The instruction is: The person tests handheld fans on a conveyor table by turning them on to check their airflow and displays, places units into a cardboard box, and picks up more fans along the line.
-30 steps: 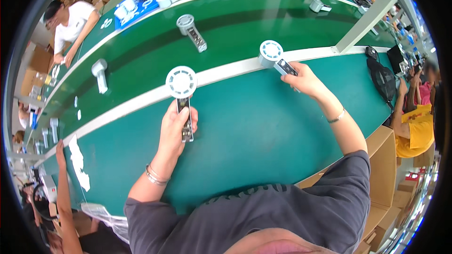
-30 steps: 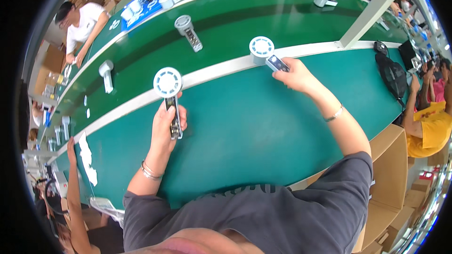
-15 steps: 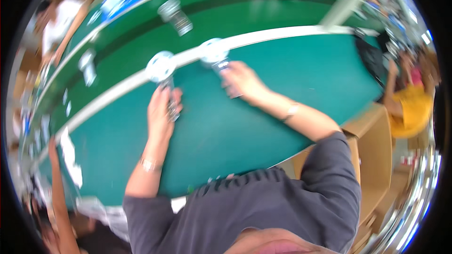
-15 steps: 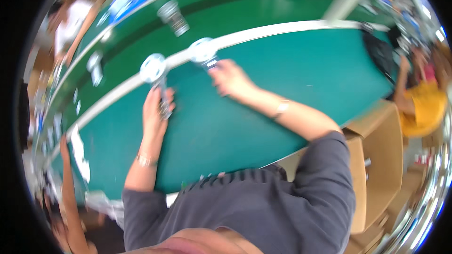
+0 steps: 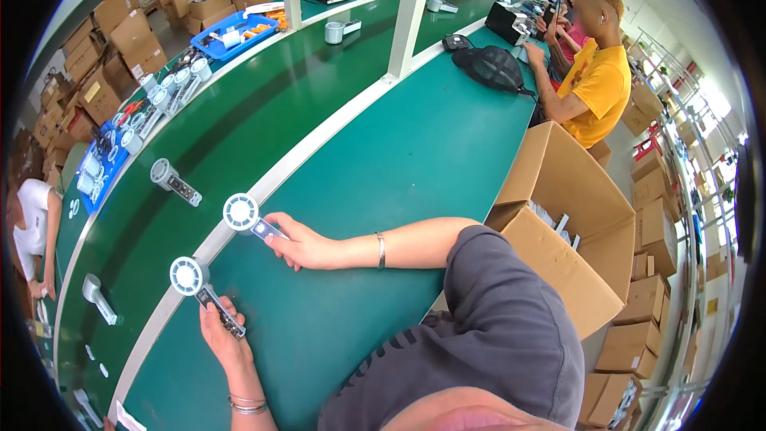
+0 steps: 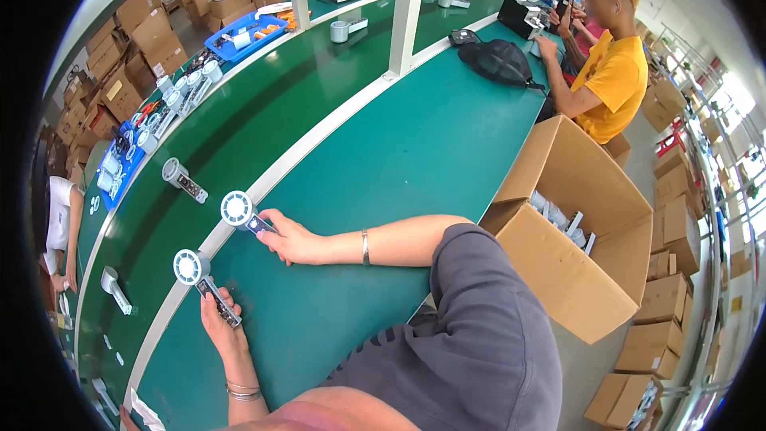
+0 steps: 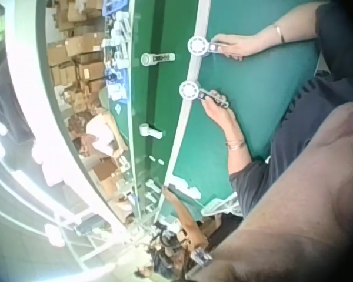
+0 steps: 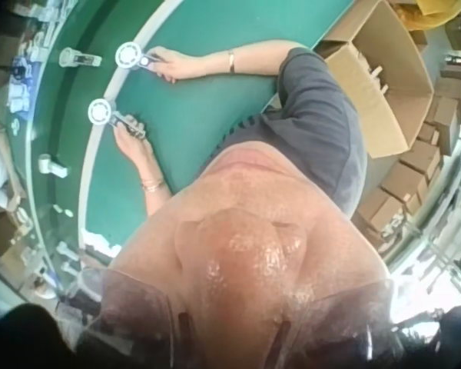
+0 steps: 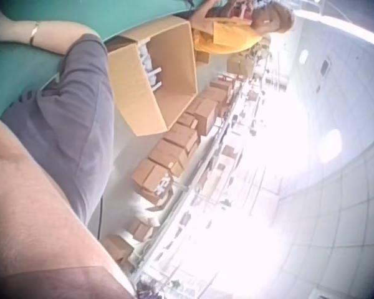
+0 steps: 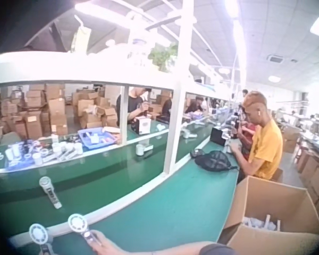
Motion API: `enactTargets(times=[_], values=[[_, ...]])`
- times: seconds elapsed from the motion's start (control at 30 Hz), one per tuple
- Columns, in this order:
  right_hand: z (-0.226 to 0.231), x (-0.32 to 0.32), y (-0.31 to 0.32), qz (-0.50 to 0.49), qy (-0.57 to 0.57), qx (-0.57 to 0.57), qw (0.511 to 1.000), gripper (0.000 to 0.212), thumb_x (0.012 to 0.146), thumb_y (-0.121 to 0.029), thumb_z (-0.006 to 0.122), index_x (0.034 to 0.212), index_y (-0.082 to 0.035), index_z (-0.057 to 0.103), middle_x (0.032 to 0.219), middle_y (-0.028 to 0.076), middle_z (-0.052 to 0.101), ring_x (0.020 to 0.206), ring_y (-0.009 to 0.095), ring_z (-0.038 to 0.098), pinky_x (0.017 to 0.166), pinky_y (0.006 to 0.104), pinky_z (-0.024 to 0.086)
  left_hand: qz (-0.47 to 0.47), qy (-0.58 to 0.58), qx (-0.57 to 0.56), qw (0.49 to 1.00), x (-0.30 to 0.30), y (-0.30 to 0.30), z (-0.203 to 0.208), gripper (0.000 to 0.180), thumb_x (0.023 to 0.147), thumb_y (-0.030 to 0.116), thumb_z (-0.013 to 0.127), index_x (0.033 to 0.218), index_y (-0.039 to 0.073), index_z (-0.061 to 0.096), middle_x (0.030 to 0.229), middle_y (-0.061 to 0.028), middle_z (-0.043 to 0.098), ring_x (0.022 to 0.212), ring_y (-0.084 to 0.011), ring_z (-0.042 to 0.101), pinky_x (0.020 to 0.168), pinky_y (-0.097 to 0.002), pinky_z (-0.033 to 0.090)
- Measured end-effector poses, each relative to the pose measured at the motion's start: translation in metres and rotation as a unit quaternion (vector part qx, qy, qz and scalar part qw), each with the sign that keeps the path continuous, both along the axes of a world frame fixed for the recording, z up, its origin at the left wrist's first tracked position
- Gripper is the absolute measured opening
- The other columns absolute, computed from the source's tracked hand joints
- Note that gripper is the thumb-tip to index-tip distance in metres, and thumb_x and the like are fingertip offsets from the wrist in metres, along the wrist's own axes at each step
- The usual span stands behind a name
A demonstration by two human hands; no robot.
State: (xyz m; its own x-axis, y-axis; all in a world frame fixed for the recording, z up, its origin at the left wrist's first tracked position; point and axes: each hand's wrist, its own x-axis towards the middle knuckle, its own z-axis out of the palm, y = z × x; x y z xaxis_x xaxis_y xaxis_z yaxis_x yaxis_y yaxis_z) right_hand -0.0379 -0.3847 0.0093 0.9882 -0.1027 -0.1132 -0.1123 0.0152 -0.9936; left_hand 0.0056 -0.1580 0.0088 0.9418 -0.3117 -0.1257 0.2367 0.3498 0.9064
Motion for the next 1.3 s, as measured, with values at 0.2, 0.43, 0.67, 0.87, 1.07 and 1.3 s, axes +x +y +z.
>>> enactTargets(times=[0.2,0.43,0.67,0.87,1.07,1.3], values=[[-0.011,0.008,0.007,-0.008,0.012,0.034,0.999,0.046,0.089,-0.021,0.049,0.127,-0.008,0.026,0.076,0.006,0.051,0.053,0.009,0.049,0.044,0.0237,0.044,0.008,-0.022,0.019,1.0,0.001,0.006,-0.004,0.029,0.093,0.022,0.043,0.115,0.004,0.044,0.08,-0.0031,0.052,0.064,-0.0051,0.044,0.051,-0.0179,0.037],[-0.009,0.006,-0.003,-0.038,-0.004,0.034,0.999,0.049,0.088,-0.024,0.053,0.126,-0.007,0.028,0.077,0.006,0.052,0.054,0.01,0.049,0.044,0.0239,0.044,-0.005,-0.042,0.008,0.999,0.008,0.001,-0.001,0.022,0.092,0.019,0.046,0.105,0.001,0.049,0.08,-0.0039,0.054,0.063,-0.0066,0.047,0.052,-0.0185,0.04],[-0.006,0.007,0.008,-0.018,0.017,0.027,0.999,0.046,0.091,-0.021,0.045,0.129,-0.002,0.028,0.079,0.007,0.053,0.057,0.01,0.05,0.047,0.0219,0.043,0.017,-0.007,-0.035,0.999,0.011,0.014,-0.013,0.03,0.089,0.016,0.052,0.114,0.001,0.045,0.08,-0.0046,0.056,0.066,-0.0063,0.05,0.054,-0.0197,0.045],[-0.004,0.008,-0.001,-0.029,0.011,0.012,0.999,0.046,0.09,-0.019,0.047,0.128,-0.002,0.028,0.079,0.007,0.053,0.056,0.01,0.049,0.046,0.0233,0.043,0.016,-0.017,-0.044,0.999,0.014,0.003,-0.011,0.025,0.089,0.014,0.053,0.109,0.002,0.046,0.081,-0.0043,0.055,0.066,-0.0066,0.049,0.054,-0.0195,0.043],[-0.015,0.013,0.002,-0.01,-0.018,0.062,0.998,0.047,0.085,-0.018,0.057,0.122,-0.008,0.029,0.078,0.005,0.052,0.053,0.009,0.048,0.044,0.0247,0.044,0.059,0.006,-0.007,0.998,0.007,-0.001,0.002,0.021,0.089,0.017,0.048,0.104,0.003,0.046,0.079,-0.0032,0.053,0.063,-0.0066,0.046,0.053,-0.0192,0.038],[-0.003,0.002,-0.001,-0.001,-0.014,0.016,1.0,0.049,0.087,-0.021,0.051,0.125,-0.001,0.027,0.074,0.006,0.05,0.053,0.01,0.049,0.043,0.0235,0.043,0.016,-0.027,0.004,1.0,0.001,0.002,-0.004,0.036,0.093,0.02,0.041,0.125,0.002,0.04,0.088,-0.0045,0.052,0.07,-0.0068,0.047,0.054,-0.0182,0.038]])
